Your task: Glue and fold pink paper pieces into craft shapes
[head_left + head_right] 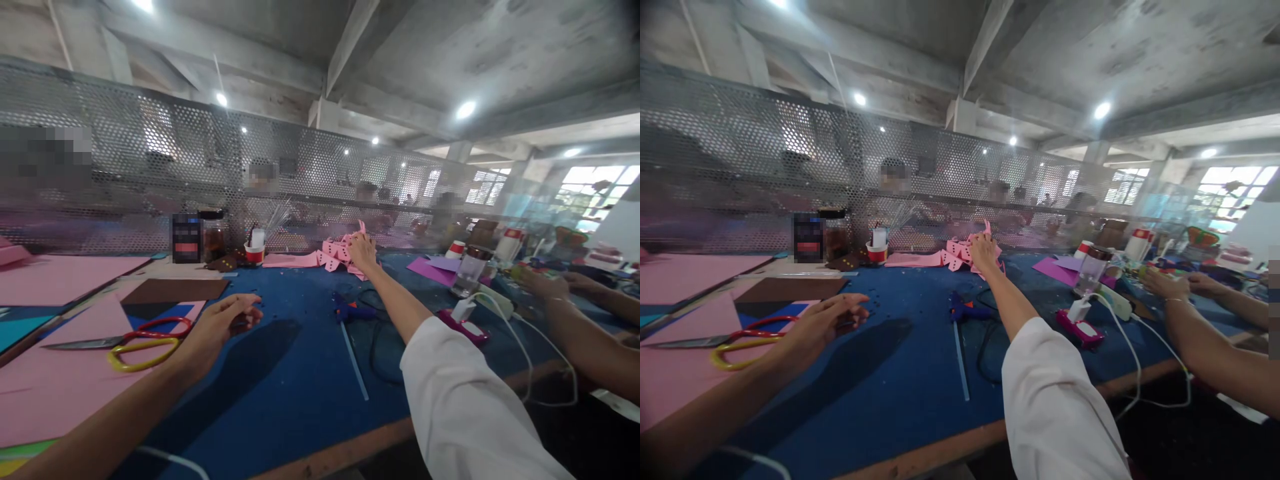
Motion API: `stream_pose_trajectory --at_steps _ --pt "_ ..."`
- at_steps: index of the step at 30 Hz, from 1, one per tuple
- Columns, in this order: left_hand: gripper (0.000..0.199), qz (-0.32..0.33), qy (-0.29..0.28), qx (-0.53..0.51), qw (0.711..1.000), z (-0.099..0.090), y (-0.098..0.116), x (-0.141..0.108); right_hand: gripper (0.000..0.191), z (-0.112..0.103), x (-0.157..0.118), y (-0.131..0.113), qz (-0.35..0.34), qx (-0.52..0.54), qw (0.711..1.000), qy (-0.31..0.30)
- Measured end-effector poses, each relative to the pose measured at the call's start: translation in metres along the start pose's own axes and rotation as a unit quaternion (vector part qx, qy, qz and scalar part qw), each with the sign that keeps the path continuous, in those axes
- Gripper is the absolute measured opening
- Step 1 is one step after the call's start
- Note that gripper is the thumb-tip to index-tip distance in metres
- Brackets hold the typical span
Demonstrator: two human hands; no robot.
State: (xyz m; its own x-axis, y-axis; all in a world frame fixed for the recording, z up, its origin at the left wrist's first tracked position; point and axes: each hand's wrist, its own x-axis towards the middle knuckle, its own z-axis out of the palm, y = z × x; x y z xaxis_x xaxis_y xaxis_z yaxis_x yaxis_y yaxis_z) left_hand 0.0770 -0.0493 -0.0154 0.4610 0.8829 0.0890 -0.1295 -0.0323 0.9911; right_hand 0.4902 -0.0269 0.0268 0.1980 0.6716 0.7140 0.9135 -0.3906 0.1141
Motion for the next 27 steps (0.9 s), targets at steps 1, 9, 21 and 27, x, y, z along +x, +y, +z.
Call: stream_pose_trajectory --at_steps 1,9,21,27 --pt "0.046 -0.002 0.000 0.001 1.000 0.001 0.001 0.000 0.035 -0.004 0.001 -0.001 0.003 0.005 1.000 0.004" --pt "0.035 0.008 0.000 0.002 1.000 0.012 0.007 -0.007 0.021 -0.058 0.003 -0.020 -0.046 0.125 0.988 0.072" --pt "0.031 0.059 -0.056 0.111 0.991 0.014 0.011 -0.009 0.018 -0.146 -0.089 -0.053 -0.291 0.207 0.922 0.147" --pt "0.027 0.132 -0.012 0.269 0.954 -0.036 0.039 -0.039 0.021 -0.152 -0.114 -0.050 -0.293 0.260 0.910 0.135"
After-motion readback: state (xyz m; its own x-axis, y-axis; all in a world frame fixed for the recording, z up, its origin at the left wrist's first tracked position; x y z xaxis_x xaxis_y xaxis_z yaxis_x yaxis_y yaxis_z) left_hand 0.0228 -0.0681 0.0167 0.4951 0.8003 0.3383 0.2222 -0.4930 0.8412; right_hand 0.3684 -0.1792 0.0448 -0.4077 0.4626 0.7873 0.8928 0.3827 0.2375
